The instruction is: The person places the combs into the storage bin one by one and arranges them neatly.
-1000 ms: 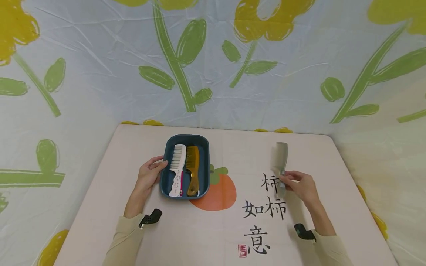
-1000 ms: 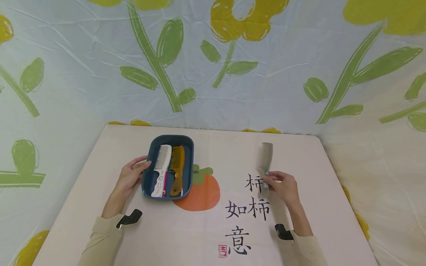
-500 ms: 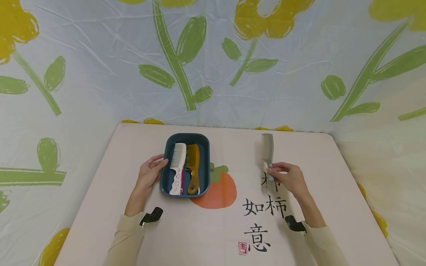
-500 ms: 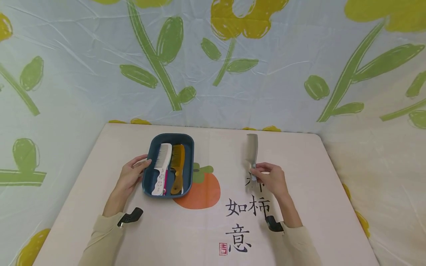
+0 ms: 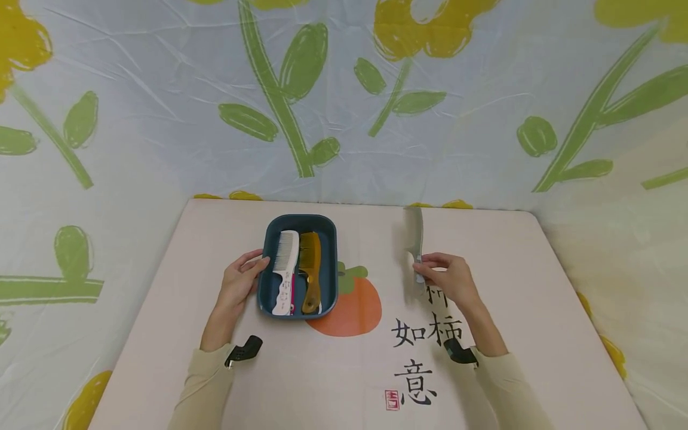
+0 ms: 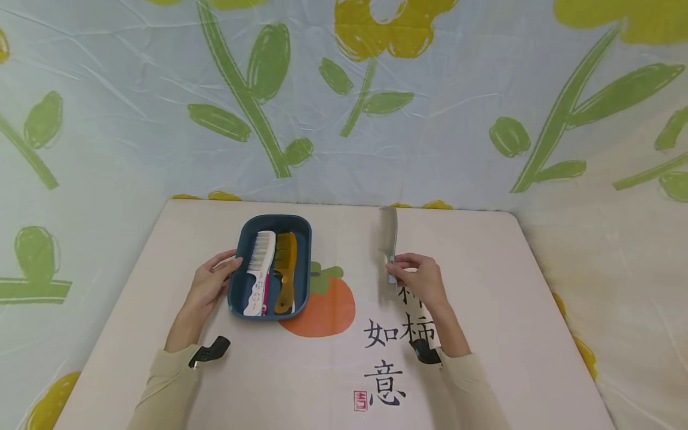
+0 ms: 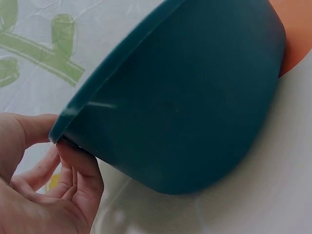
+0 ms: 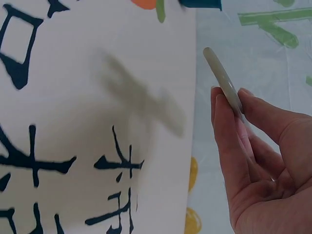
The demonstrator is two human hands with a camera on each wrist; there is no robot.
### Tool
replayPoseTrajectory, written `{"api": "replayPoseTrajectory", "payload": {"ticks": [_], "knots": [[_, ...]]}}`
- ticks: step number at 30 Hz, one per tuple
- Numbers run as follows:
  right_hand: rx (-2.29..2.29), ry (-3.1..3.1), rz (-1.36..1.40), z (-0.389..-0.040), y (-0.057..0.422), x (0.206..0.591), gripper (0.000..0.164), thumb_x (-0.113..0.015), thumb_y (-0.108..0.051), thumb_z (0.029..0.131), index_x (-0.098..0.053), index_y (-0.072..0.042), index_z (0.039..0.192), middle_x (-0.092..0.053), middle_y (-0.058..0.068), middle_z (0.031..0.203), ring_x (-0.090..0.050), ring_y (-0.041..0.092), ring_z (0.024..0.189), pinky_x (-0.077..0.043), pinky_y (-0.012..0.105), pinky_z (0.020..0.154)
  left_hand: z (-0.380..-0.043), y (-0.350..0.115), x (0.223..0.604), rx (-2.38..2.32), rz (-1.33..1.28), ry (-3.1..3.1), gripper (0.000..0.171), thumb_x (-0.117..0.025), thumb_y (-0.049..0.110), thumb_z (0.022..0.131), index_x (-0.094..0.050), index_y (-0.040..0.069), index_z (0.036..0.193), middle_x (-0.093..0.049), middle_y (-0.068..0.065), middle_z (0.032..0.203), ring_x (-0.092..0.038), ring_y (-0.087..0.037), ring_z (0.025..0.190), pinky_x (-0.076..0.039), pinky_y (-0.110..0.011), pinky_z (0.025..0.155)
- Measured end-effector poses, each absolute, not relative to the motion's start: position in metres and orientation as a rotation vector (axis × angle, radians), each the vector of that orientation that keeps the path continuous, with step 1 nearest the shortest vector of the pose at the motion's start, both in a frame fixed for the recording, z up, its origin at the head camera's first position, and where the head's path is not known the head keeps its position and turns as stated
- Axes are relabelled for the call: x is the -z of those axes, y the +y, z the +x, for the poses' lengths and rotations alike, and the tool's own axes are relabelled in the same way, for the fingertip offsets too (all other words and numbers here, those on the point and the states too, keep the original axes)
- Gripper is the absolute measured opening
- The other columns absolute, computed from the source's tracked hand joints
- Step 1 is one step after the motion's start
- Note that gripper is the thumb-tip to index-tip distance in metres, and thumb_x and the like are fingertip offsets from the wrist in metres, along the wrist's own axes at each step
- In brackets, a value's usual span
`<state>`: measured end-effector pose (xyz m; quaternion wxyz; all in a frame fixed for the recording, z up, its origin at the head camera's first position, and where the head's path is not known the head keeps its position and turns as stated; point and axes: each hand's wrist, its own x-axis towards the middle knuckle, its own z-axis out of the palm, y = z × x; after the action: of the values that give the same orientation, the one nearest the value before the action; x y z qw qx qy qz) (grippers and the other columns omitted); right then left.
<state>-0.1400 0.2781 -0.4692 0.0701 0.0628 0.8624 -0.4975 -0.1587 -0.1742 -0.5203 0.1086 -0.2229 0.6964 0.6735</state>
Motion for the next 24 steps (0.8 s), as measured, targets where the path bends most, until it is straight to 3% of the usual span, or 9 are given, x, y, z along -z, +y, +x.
{"api": "replayPoseTrajectory", "payload": {"ticks": [16,24], "knots": [[1.547,2.545,0.153,-0.148,0.245,0.465,0.041,-0.079,-0.021,0.093,-0.068,0.005,0.122,-0.072,0.019,0.108,-0.074,0.026,0.09,-0.059,0.026,0.074,-0.157,-0.174,0.52,-1.974,-0.659,2.051,0.051,-0.076,0.038,0.095,-0.06,0.019,0.139,-0.066,-0.007,0.124,-0.061,-0.014,0.089,-0.049,-0.019,0.063],[1.614,2.503,0.097,-0.151,0.225,0.464,0.039,-0.08,-0.019,0.092,-0.069,0.005,0.12,-0.073,0.017,0.104,-0.075,0.025,0.082,-0.06,0.029,0.073,-0.157,-0.174,0.52,-1.974,-0.648,2.05,0.051,-0.075,0.037,0.096,-0.06,0.018,0.141,-0.066,-0.008,0.125,-0.06,-0.014,0.089,-0.048,-0.019,0.064]]}}
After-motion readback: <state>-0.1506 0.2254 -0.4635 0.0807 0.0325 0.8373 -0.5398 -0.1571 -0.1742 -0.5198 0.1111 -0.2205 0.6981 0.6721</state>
